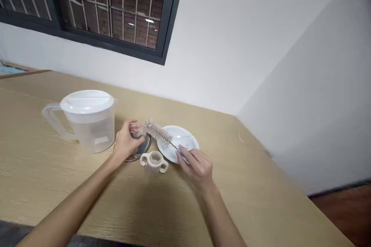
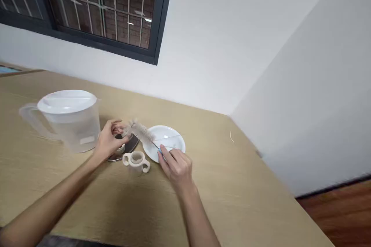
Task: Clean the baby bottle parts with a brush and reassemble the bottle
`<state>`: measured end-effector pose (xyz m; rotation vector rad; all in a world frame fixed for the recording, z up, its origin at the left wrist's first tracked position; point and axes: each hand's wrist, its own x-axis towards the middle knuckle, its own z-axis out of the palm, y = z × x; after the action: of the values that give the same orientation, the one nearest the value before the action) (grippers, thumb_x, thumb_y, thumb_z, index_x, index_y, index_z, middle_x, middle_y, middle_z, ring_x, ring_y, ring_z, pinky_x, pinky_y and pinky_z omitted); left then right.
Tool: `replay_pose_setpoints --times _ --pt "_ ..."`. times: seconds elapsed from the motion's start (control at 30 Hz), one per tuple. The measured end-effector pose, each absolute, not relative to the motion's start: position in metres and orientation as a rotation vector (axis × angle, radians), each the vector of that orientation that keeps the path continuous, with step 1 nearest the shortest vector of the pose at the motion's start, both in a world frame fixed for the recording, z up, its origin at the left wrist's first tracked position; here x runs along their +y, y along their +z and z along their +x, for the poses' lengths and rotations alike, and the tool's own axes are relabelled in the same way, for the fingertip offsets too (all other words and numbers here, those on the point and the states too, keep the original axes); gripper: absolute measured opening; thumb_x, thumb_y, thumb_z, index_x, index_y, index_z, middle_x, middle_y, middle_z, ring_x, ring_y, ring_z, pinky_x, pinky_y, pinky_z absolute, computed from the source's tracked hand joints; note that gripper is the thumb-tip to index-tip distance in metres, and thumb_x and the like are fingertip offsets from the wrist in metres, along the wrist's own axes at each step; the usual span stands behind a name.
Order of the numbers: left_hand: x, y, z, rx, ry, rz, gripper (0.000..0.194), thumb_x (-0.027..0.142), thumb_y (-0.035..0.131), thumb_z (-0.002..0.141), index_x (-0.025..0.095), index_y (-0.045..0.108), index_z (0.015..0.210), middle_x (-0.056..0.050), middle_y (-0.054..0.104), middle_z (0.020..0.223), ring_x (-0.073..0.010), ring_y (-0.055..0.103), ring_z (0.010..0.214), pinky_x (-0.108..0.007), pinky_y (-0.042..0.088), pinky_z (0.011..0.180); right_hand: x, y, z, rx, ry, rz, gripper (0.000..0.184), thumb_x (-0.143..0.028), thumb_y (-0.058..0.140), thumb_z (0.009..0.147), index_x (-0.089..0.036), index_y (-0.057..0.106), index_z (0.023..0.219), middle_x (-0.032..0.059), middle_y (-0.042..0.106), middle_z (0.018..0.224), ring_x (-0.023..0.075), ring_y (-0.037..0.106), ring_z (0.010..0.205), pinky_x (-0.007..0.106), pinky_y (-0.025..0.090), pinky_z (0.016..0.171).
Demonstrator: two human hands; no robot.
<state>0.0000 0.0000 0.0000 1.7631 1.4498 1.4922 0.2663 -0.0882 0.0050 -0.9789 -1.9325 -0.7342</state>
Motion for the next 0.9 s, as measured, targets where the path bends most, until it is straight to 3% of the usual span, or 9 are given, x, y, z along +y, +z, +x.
replay_pose_setpoints --times 0.5,0.9 --pt "-0.0035 0.0064 0.0013 1.476 1.5 1.785 0.059 0.029 0.072 0.067 0.021 0.046 0.119 -0.004 0.071 0.102 -0.0182 0.065 0.086 -0.033 0.054 0.083 -0.0815 0.0045 0.2675 -1.879 -0.786 -1.082 0.021 -0.016 0.067 0.087 -0.014 0.069 0.108 -0.0011 0.056 0.063 0.0095 0.049 0.056 0.024 0.038 0.059" --pt "-0.0036 0.0051 0.0025 1.416 1.541 1.763 0.06 0.029 0.074 0.067 0.022 0.046 0.12 -0.003 0.07 0.102 -0.017 0.066 0.085 -0.033 0.054 0.084 -0.0861 0.0077 0.262 -1.859 -0.595 -0.926 0.027 -0.012 0.07 0.083 -0.015 0.067 0.109 -0.0019 0.057 0.062 0.0086 0.048 0.053 0.023 0.04 0.055"
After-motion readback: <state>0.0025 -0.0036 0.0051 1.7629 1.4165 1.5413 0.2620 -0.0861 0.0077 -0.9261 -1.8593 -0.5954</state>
